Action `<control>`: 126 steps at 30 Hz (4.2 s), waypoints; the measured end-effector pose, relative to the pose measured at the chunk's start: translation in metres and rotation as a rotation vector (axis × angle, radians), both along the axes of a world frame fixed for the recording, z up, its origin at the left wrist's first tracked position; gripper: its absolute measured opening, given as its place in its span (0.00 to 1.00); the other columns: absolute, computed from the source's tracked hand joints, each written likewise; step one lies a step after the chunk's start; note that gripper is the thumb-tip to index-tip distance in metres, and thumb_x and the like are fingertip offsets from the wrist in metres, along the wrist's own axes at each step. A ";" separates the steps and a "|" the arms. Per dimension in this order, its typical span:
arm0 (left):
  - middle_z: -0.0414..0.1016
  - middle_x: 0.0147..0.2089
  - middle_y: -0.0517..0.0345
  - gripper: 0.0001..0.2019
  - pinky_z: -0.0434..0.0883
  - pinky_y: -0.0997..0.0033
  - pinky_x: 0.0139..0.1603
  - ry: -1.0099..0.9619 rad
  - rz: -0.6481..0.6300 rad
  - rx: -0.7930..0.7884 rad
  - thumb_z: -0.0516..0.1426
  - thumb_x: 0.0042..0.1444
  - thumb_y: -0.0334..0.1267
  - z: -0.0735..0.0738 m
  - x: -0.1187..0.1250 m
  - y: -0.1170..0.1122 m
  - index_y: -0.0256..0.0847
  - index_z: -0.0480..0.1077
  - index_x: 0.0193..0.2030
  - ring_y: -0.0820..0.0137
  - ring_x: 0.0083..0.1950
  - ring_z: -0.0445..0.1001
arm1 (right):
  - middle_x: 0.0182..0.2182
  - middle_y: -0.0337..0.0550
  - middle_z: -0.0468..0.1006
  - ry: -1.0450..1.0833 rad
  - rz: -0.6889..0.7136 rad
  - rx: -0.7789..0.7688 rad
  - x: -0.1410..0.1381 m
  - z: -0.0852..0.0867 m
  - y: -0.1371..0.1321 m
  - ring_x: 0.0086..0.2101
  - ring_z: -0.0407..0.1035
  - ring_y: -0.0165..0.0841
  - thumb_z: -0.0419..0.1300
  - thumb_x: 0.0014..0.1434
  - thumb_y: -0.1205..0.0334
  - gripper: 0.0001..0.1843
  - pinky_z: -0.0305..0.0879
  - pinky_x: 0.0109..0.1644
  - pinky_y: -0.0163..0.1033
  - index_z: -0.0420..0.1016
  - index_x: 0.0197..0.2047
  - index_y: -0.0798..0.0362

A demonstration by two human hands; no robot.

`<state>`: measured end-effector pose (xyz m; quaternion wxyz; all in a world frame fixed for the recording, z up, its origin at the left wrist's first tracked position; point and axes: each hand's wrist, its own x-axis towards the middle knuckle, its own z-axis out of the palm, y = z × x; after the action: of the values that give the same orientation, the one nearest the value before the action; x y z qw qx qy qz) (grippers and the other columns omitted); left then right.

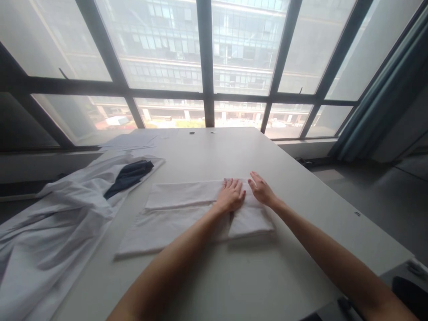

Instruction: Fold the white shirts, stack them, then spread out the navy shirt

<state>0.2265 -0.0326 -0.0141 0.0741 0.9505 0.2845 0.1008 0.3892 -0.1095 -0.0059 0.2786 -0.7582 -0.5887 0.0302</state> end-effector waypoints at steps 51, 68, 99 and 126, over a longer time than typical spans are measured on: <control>0.56 0.76 0.46 0.27 0.47 0.47 0.76 -0.031 -0.005 0.008 0.44 0.72 0.46 -0.005 -0.001 -0.002 0.37 0.60 0.72 0.54 0.76 0.51 | 0.39 0.51 0.80 0.547 0.062 0.481 -0.043 0.010 -0.055 0.41 0.75 0.39 0.48 0.68 0.49 0.19 0.74 0.42 0.45 0.74 0.39 0.50; 0.55 0.76 0.46 0.26 0.47 0.47 0.76 -0.047 -0.003 0.010 0.44 0.72 0.46 -0.007 0.000 -0.001 0.38 0.61 0.72 0.54 0.77 0.51 | 0.20 0.38 0.66 0.002 0.293 0.216 -0.072 -0.001 -0.074 0.23 0.56 0.29 0.50 0.70 0.55 0.25 0.51 0.31 0.37 0.61 0.20 0.50; 0.56 0.75 0.41 0.30 0.47 0.44 0.76 -0.054 -0.051 0.055 0.46 0.70 0.51 0.001 -0.001 -0.032 0.34 0.59 0.72 0.53 0.77 0.49 | 0.71 0.56 0.59 -0.116 -0.006 0.109 -0.008 -0.004 -0.051 0.70 0.51 0.43 0.42 0.70 0.59 0.31 0.48 0.73 0.54 0.58 0.72 0.61; 0.44 0.79 0.39 0.36 0.45 0.47 0.76 0.008 0.280 0.004 0.45 0.67 0.51 -0.006 -0.008 -0.017 0.30 0.52 0.76 0.55 0.79 0.42 | 0.74 0.59 0.51 -0.171 0.040 -0.240 -0.021 -0.016 0.016 0.73 0.43 0.45 0.42 0.73 0.55 0.33 0.42 0.73 0.59 0.53 0.74 0.64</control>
<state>0.2181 -0.0494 -0.0205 0.0565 0.9019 0.4146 0.1071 0.3680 -0.0934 -0.0218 0.1340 -0.7742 -0.6173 0.0413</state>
